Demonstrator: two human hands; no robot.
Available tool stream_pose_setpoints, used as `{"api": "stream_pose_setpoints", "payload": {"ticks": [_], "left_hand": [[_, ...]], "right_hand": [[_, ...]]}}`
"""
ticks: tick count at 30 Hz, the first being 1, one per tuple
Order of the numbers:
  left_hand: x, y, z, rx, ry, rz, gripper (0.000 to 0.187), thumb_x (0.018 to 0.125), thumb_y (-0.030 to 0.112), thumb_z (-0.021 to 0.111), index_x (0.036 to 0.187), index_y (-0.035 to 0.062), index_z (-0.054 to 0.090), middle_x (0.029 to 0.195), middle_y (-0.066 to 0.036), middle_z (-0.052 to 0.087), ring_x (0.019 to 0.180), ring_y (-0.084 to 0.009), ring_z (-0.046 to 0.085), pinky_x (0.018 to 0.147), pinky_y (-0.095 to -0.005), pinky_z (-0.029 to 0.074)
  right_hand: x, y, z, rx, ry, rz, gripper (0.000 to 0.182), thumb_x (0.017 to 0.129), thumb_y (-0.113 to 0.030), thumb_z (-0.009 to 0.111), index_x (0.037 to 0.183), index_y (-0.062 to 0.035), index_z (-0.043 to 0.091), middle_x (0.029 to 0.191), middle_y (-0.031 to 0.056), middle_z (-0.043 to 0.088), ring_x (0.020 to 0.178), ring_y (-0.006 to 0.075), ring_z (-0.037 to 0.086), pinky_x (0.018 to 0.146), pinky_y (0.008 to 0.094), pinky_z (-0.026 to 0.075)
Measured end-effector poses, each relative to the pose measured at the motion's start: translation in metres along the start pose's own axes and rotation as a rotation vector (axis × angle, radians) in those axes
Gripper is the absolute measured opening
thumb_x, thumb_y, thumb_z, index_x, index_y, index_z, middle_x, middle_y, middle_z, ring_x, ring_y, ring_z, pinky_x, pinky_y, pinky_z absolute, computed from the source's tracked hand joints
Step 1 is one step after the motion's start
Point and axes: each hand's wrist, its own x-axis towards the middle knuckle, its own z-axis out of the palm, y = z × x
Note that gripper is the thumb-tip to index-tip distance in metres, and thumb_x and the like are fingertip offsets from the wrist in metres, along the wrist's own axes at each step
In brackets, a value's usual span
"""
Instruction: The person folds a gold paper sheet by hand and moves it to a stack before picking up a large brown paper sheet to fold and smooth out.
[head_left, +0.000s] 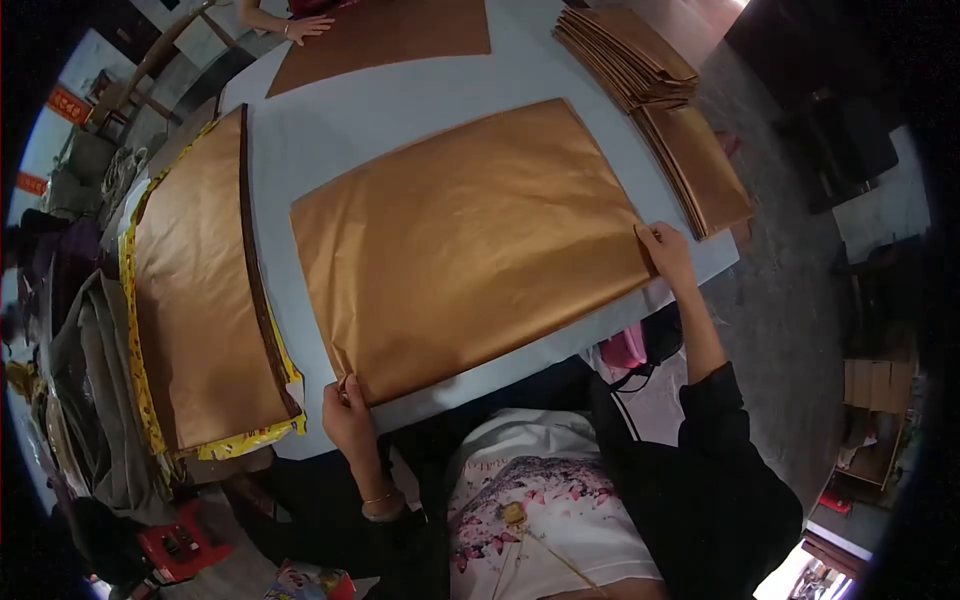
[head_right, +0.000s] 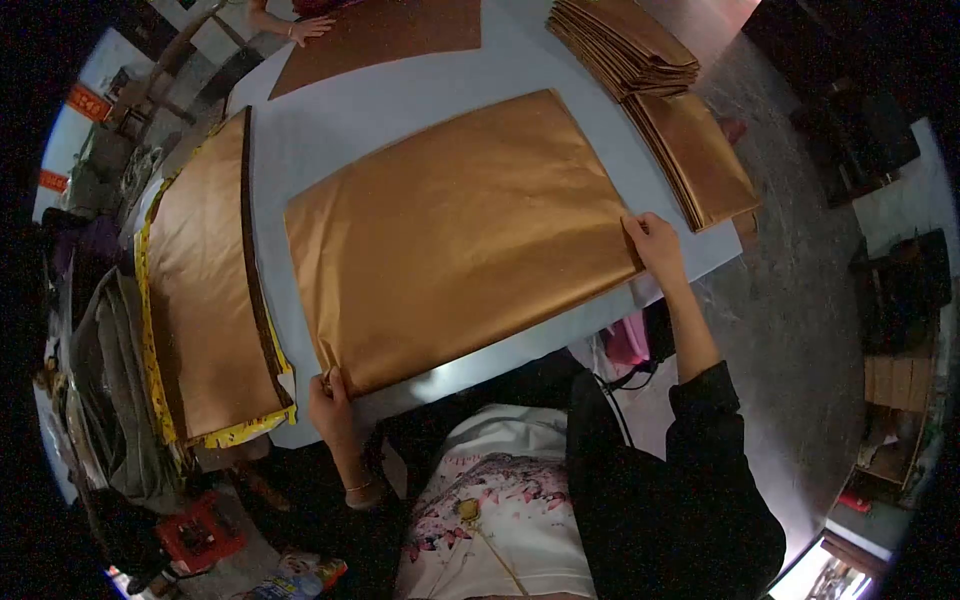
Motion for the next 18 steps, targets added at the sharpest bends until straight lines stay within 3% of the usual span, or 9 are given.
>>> {"api": "stream_pose_setpoints", "payload": {"ticks": [8, 11, 18], "left_hand": [[0.001, -0.015, 0.004, -0.158, 0.025, 0.059, 0.030, 0.091, 0.029, 0.060, 0.090, -0.0014, 0.060, 0.066, -0.009, 0.057, 0.058, -0.0151, 0.049, 0.058, -0.0308, 0.044], [-0.002, -0.007, 0.002, -0.159, 0.012, 0.015, 0.030, 0.090, 0.028, 0.061, 0.088, -0.0011, 0.059, 0.065, -0.010, 0.058, 0.057, -0.0173, 0.051, 0.057, -0.0319, 0.044], [0.003, -0.022, 0.010, -0.006, 0.081, 0.148, 0.032, 0.088, 0.029, 0.063, 0.081, -0.0007, 0.057, 0.061, -0.011, 0.054, 0.055, -0.0216, 0.050, 0.054, -0.0357, 0.041]], "right_hand": [[-0.006, 0.004, 0.008, -0.106, 0.115, -0.092, 0.035, 0.089, -0.033, 0.059, 0.089, 0.0023, 0.063, 0.078, 0.0223, 0.064, 0.074, 0.0351, 0.065, 0.064, 0.0392, 0.048], [-0.010, 0.002, 0.008, -0.088, 0.144, -0.097, 0.036, 0.089, -0.034, 0.057, 0.089, 0.0013, 0.062, 0.079, 0.0225, 0.064, 0.074, 0.0386, 0.063, 0.064, 0.0423, 0.048], [-0.012, 0.006, 0.007, -0.212, 0.156, -0.093, 0.034, 0.089, -0.034, 0.056, 0.091, -0.0004, 0.062, 0.080, 0.0244, 0.064, 0.077, 0.0420, 0.062, 0.067, 0.0462, 0.048]]}}
